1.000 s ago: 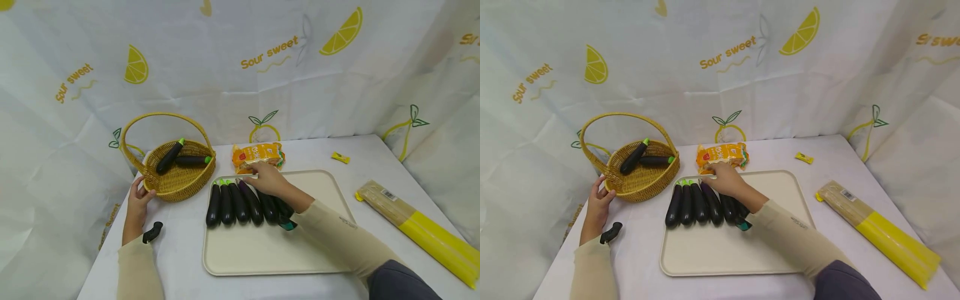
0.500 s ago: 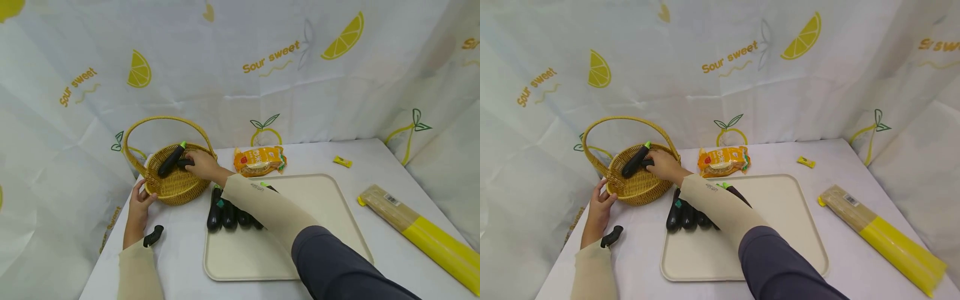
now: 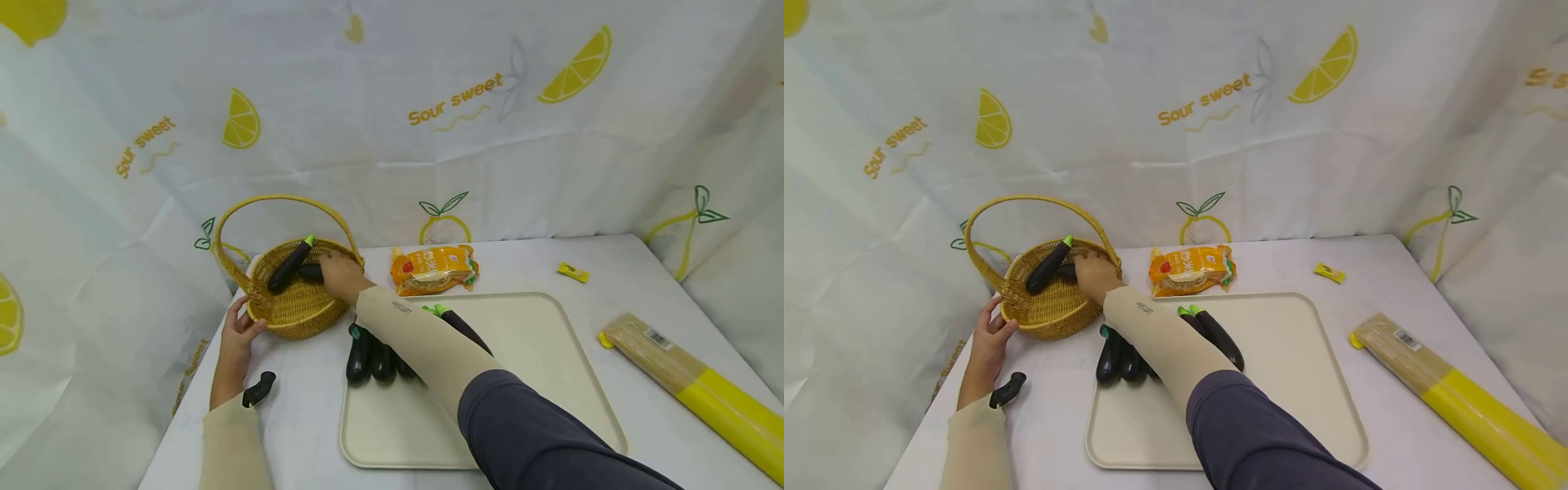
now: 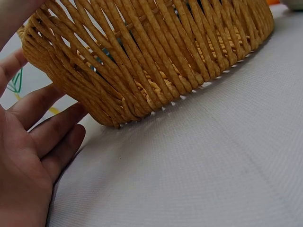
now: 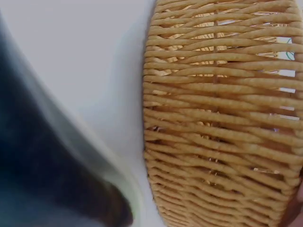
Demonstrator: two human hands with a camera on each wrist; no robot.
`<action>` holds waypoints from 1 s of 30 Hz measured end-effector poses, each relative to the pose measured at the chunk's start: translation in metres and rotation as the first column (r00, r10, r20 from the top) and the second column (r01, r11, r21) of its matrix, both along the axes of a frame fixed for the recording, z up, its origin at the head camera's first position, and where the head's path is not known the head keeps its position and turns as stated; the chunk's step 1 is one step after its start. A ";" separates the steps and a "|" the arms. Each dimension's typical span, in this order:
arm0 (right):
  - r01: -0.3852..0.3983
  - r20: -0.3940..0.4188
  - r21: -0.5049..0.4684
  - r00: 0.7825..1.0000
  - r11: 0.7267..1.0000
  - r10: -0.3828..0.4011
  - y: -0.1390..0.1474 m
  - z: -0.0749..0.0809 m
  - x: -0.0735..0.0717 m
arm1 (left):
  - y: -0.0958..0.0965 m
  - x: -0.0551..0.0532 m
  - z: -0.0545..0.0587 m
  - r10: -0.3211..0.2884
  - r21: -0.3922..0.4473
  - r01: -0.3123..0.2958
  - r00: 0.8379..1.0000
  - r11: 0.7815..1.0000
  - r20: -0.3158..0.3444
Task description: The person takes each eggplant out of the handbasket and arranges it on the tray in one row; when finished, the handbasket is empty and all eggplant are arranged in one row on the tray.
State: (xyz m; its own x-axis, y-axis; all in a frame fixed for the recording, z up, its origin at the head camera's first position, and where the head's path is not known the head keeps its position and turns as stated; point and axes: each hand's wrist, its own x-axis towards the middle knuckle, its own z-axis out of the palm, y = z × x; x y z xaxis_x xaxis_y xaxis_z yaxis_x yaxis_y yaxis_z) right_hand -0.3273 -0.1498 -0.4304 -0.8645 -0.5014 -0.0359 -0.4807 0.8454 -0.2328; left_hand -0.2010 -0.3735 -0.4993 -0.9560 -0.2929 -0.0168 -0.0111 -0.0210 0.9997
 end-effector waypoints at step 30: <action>0.024 0.101 -0.693 0.993 0.721 0.064 0.007 0.040 0.012 | 0.001 -0.001 0.000 -0.002 0.037 0.003 1.000 0.999 -0.022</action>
